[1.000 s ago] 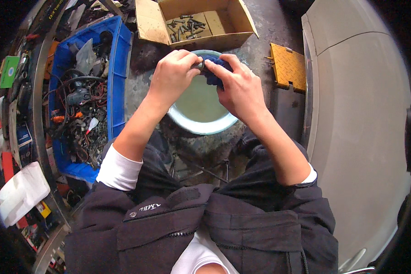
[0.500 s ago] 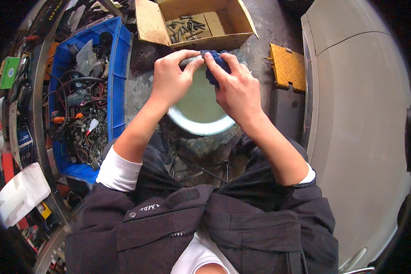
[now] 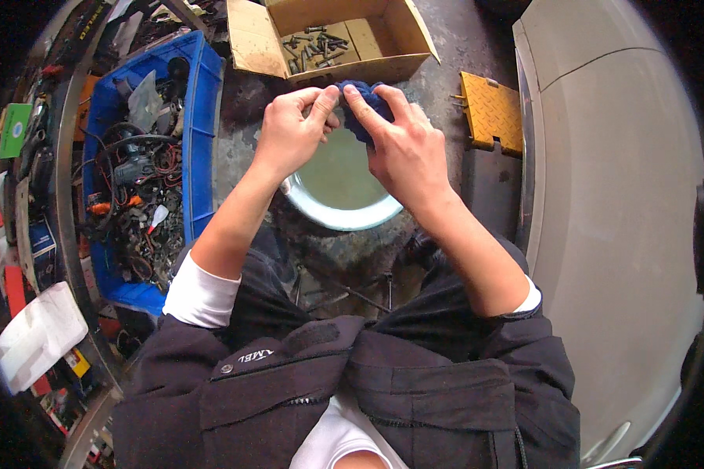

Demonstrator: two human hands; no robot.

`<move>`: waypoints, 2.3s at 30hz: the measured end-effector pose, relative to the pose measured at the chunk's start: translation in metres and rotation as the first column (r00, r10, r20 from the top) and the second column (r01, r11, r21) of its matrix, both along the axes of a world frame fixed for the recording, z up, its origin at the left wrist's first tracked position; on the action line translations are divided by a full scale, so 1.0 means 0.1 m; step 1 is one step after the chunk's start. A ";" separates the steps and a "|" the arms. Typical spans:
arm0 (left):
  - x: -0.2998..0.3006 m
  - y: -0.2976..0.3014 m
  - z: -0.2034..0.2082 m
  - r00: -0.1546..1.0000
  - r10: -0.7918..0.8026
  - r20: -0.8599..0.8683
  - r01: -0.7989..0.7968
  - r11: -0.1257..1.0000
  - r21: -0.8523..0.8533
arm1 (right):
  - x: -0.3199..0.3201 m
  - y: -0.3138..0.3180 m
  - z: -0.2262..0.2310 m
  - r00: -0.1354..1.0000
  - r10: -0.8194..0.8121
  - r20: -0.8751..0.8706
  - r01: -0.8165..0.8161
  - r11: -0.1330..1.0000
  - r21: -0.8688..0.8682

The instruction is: The person repeatedly picks small metal parts from a blue bin, wipes them with a blue cloth, and dips the cloth into a basin of water. The person continues this cycle throughout the clip.

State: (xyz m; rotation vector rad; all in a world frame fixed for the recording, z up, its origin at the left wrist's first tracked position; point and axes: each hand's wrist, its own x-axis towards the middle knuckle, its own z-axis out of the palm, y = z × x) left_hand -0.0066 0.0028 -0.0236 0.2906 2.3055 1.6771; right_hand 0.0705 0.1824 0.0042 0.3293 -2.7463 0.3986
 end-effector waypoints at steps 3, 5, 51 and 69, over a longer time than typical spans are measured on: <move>0.01 -0.02 0.00 0.989 -0.123 -0.079 0.124 0.992 -0.001 | -0.03 0.04 -0.02 1.000 0.001 -0.014 -0.001 1.000 -0.019; 0.02 -0.05 0.04 0.939 -0.250 -0.238 0.231 0.967 -0.107 | -0.04 0.08 -0.01 0.999 0.029 -0.027 -0.030 0.999 -0.026; 0.04 -0.01 0.07 0.975 -0.108 0.193 -0.017 0.833 0.554 | -0.16 0.39 0.18 0.978 0.011 0.210 0.113 0.813 -0.571; 0.02 -0.09 0.04 0.966 -0.252 -0.056 0.258 0.923 0.285 | -0.14 0.26 0.21 0.929 0.311 0.201 -0.089 0.714 -0.694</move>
